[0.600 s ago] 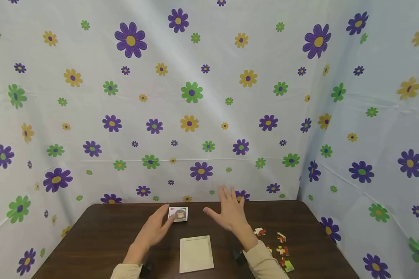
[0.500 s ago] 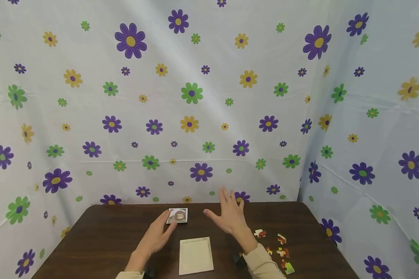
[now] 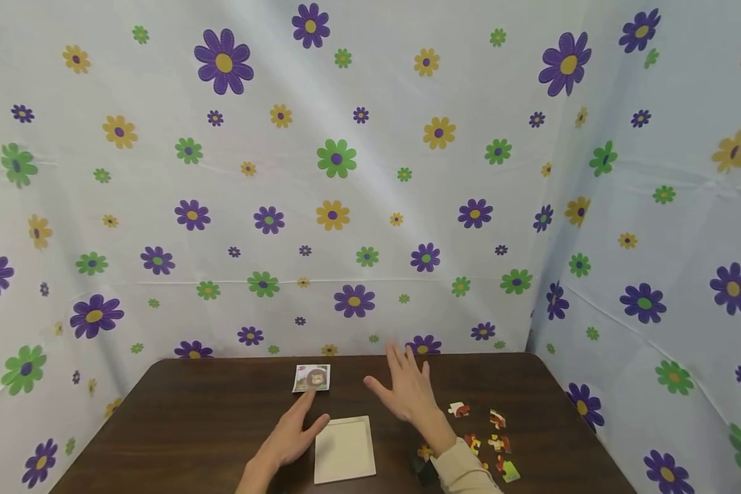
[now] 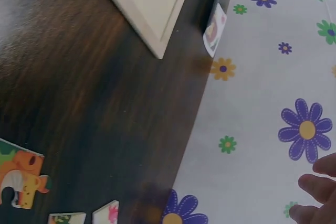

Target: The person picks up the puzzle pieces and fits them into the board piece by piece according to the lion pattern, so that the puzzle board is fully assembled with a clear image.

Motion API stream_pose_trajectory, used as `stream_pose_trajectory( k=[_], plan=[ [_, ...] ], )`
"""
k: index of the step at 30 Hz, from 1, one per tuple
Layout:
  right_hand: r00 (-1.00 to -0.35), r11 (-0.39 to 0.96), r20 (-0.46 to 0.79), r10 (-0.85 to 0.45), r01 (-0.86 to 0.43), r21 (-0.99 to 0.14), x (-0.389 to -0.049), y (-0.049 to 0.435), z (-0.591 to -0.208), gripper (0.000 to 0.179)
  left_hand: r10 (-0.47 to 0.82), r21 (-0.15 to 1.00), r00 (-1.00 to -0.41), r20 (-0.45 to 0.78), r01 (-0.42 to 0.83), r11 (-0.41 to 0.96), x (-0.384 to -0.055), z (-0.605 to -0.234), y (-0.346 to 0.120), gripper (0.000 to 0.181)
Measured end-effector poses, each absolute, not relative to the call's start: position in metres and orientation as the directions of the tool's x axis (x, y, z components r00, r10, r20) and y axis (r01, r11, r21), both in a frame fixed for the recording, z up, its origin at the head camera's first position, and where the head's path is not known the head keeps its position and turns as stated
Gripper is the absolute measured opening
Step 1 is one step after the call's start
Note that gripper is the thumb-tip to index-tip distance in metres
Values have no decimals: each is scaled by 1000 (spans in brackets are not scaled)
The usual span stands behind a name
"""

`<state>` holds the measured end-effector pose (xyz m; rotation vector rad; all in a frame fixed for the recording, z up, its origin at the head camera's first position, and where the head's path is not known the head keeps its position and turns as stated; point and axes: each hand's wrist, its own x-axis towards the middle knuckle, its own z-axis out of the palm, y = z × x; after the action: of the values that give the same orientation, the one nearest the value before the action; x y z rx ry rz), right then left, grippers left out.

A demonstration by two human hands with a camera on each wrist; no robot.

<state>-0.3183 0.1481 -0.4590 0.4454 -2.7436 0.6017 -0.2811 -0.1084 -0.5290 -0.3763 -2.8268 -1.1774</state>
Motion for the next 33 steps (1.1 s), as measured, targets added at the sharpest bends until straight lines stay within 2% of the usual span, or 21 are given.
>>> stream_pose_trajectory(
  k=[4,13,22,28,33],
  plan=[
    [-908,866,346,-238,-360,-348,-319,151,-463,85,247,682,-964,94,243,690,-281,-531,-106,79],
    [-904,860,341,-257,-375,-347,-323,165,-469,65,308,648,-949,68,277,710,-280,-534,-104,75],
    [-911,865,325,-252,-363,-346,-324,181,-472,53,445,631,-895,-29,329,703,-278,-538,-112,87],
    [-918,871,314,-243,-349,-346,-325,199,-477,44,474,607,-880,-22,365,706,-279,-538,-112,100],
    [-930,874,262,-259,-341,-346,-324,211,-487,35,482,605,-876,-23,372,704,-281,-537,-112,100]
  ],
)
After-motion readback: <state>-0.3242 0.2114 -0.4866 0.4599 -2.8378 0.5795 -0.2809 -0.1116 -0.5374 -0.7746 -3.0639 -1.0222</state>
